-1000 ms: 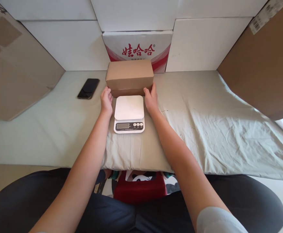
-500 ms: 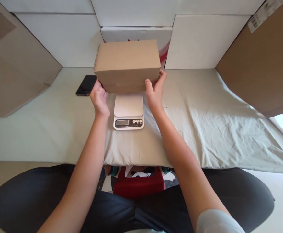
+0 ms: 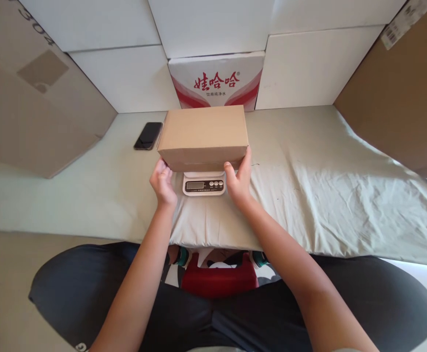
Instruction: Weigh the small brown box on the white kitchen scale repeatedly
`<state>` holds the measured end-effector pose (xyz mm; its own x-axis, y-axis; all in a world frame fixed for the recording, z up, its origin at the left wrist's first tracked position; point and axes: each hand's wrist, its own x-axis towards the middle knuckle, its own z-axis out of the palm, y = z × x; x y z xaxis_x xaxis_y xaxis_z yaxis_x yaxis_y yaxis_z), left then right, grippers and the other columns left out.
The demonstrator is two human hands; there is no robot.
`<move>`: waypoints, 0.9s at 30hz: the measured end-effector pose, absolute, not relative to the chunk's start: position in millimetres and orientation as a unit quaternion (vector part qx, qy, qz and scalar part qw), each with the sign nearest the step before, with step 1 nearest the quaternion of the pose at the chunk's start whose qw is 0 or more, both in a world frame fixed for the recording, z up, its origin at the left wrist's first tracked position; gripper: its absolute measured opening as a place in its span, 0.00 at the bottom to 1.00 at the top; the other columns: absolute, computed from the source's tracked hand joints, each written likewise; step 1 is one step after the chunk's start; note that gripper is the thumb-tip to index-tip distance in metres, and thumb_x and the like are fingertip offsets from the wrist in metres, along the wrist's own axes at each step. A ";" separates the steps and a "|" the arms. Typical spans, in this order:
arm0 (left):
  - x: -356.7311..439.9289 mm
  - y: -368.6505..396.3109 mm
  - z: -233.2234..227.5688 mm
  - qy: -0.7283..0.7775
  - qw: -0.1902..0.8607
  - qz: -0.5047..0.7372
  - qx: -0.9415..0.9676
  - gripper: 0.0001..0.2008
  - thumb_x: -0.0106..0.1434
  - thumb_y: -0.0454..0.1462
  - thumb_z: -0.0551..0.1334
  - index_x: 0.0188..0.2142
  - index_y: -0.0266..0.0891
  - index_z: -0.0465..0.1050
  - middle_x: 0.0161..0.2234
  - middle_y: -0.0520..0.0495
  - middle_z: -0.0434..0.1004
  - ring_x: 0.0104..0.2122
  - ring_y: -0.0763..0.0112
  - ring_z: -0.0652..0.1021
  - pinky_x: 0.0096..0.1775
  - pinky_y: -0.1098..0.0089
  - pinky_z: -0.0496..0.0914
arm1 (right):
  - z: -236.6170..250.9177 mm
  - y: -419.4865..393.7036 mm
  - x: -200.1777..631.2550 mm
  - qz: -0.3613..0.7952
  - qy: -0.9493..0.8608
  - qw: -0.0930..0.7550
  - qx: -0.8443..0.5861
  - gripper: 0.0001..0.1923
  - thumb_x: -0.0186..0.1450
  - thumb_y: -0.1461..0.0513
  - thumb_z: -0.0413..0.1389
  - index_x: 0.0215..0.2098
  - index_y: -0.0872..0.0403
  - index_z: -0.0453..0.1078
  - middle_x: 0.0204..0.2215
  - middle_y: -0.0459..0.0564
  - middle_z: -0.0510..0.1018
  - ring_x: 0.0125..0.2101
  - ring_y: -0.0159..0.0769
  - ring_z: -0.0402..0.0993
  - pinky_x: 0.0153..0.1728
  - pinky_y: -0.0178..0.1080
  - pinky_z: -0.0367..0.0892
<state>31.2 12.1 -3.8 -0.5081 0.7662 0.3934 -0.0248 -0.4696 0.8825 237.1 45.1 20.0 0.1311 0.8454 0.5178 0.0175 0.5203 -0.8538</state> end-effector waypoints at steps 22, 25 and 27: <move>28.2 15.5 -15.5 0.491 0.230 0.749 0.382 0.29 0.66 0.46 0.61 0.62 0.35 0.78 0.62 0.36 0.81 0.66 0.50 0.77 0.68 0.53 0.68 | 8.9 55.6 239.4 0.325 -0.572 0.647 -0.385 0.32 0.67 0.48 0.56 0.66 0.46 0.59 0.67 0.56 0.70 0.68 0.51 0.67 0.74 0.60 0.60; 29.2 15.3 -14.8 0.495 0.224 0.755 0.367 0.29 0.66 0.47 0.61 0.61 0.35 0.79 0.62 0.35 0.81 0.65 0.51 0.78 0.66 0.54 0.70 | 7.2 55.9 240.0 0.327 -0.571 0.646 -0.387 0.33 0.67 0.47 0.56 0.67 0.46 0.58 0.67 0.57 0.70 0.68 0.52 0.66 0.75 0.61 0.59; 30.4 15.6 -13.8 0.498 0.226 0.755 0.360 0.29 0.67 0.48 0.60 0.61 0.36 0.79 0.62 0.36 0.81 0.65 0.52 0.78 0.66 0.56 0.71 | 6.3 56.0 240.2 0.329 -0.570 0.645 -0.389 0.34 0.67 0.46 0.56 0.68 0.46 0.57 0.67 0.57 0.69 0.69 0.52 0.65 0.75 0.61 0.58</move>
